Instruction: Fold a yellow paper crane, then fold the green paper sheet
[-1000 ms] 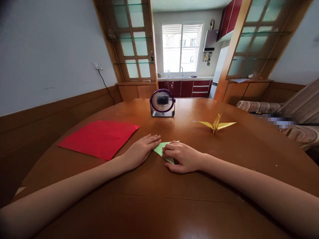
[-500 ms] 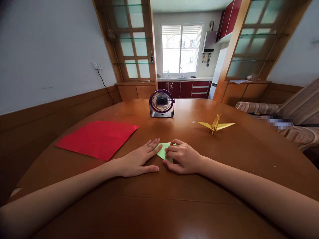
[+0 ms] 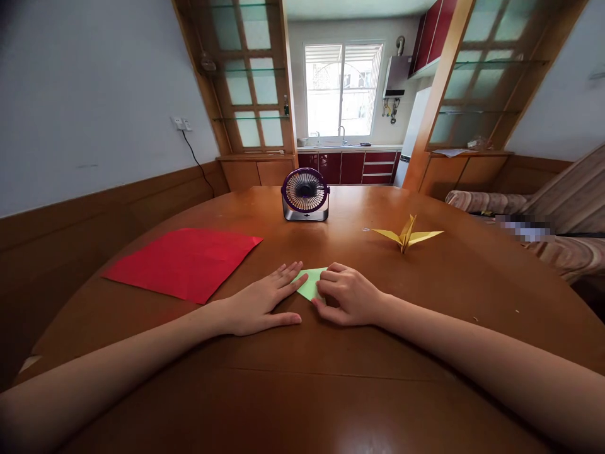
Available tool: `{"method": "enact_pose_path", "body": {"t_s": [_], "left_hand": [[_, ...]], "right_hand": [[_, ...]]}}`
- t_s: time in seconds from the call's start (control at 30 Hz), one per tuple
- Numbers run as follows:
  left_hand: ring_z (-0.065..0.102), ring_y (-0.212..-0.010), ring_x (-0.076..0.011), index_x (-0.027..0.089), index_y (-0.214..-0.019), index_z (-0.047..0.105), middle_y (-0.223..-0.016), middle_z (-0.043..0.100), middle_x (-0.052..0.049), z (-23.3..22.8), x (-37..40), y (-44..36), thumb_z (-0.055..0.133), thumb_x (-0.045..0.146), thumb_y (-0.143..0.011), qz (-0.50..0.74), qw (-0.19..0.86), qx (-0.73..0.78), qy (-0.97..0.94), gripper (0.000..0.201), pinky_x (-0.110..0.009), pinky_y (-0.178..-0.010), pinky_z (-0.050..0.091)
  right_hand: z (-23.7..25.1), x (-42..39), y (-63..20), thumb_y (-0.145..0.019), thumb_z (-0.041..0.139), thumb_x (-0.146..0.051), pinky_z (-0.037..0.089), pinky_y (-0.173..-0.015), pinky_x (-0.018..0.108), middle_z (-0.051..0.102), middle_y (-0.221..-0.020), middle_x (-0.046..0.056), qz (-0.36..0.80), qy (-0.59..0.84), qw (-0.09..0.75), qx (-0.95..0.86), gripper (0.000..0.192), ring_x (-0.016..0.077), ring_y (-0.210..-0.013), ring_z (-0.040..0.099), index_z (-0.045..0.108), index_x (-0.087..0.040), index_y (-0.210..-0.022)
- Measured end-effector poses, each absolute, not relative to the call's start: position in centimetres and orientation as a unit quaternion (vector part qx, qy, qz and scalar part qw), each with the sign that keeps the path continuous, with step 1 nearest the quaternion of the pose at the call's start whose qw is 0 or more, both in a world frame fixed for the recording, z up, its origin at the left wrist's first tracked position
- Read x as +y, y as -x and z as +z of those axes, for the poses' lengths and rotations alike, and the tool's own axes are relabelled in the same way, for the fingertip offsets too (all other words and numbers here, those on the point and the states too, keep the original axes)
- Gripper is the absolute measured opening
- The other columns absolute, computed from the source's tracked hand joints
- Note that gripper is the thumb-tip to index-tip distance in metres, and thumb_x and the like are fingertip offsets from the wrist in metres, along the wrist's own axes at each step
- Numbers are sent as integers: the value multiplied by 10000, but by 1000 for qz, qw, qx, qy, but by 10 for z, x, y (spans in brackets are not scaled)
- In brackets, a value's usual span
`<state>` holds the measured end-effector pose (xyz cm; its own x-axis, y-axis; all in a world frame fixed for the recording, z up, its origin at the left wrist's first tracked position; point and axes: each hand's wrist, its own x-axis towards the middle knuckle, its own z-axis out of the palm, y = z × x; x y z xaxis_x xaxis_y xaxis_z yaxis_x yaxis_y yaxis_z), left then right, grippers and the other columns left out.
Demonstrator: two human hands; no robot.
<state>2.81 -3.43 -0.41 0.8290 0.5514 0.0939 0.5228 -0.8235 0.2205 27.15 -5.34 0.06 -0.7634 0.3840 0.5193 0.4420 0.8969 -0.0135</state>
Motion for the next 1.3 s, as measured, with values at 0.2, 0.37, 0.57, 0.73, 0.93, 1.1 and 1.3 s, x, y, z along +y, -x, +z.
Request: {"method": "enact_pose_path", "body": {"t_s": [0.2, 0.37, 0.57, 0.73, 0.93, 1.1, 1.3], "left_hand": [[50, -1459, -296, 206, -1508, 231, -1576, 57, -127, -4, -35, -28, 432, 657, -884, 73, 92, 281, -953, 795, -473, -1192, 136], [131, -1453, -302, 214, -1476, 329, -1568, 143, -121, -1, -34, -30, 467, 662, -865, 75, 95, 288, -950, 770, -471, -1183, 184], [36, -1459, -280, 254, -1506, 219, -1577, 28, -83, -3, -33, -28, 440, 594, -917, 75, 95, 253, -960, 716, -488, -1193, 97], [144, -1453, -258, 278, -1515, 164, -1564, 155, -84, 2, -36, -28, 446, 582, -919, 63, 109, 207, -970, 726, -513, -1188, 31], [170, -1452, -248, 267, -1510, 198, -1560, 179, -77, 6, -36, -29, 426, 604, -917, 49, 114, 211, -970, 719, -479, -1191, 24], [192, -1449, -221, 247, -1509, 212, -1559, 196, -70, 5, -36, -30, 339, 560, -966, 57, 105, 229, -966, 640, -439, -1197, 59], [149, -1459, -216, 203, -1510, 215, -1567, 173, -64, 3, -30, -24, 334, 596, -951, 63, 95, 263, -958, 693, -392, -1201, 101]], "right_hand": [[-1, -52, -273, -921, 434, -255, 453, -634, 310, 606, -671, 51, -70, 215, 279, -933, 272, 147, -609, 513, 550, -178, -688], [-3, -51, -273, -923, 433, -222, 444, -623, 314, 605, -634, 38, -98, 199, 294, -930, 295, 136, -565, 493, 533, -181, -648], [-4, -50, -274, -933, 429, -226, 428, -618, 302, 595, -632, 33, -89, 204, 294, -930, 297, 134, -567, 493, 535, -184, -658], [-4, -48, -275, -931, 429, -220, 423, -620, 297, 603, -645, 40, -80, 210, 295, -929, 283, 135, -575, 489, 558, -179, -682], [-5, -48, -276, -932, 430, -219, 425, -632, 298, 601, -642, 32, -73, 205, 294, -930, 293, 125, -556, 474, 553, -176, -670], [-6, -48, -277, -932, 444, -221, 424, -645, 300, 610, -667, 38, -67, 211, 295, -930, 283, 129, -576, 484, 567, -175, -682], [-4, -50, -278, -937, 445, -225, 423, -636, 291, 618, -675, 49, -65, 222, 287, -929, 279, 136, -604, 511, 599, -163, -712]]}}
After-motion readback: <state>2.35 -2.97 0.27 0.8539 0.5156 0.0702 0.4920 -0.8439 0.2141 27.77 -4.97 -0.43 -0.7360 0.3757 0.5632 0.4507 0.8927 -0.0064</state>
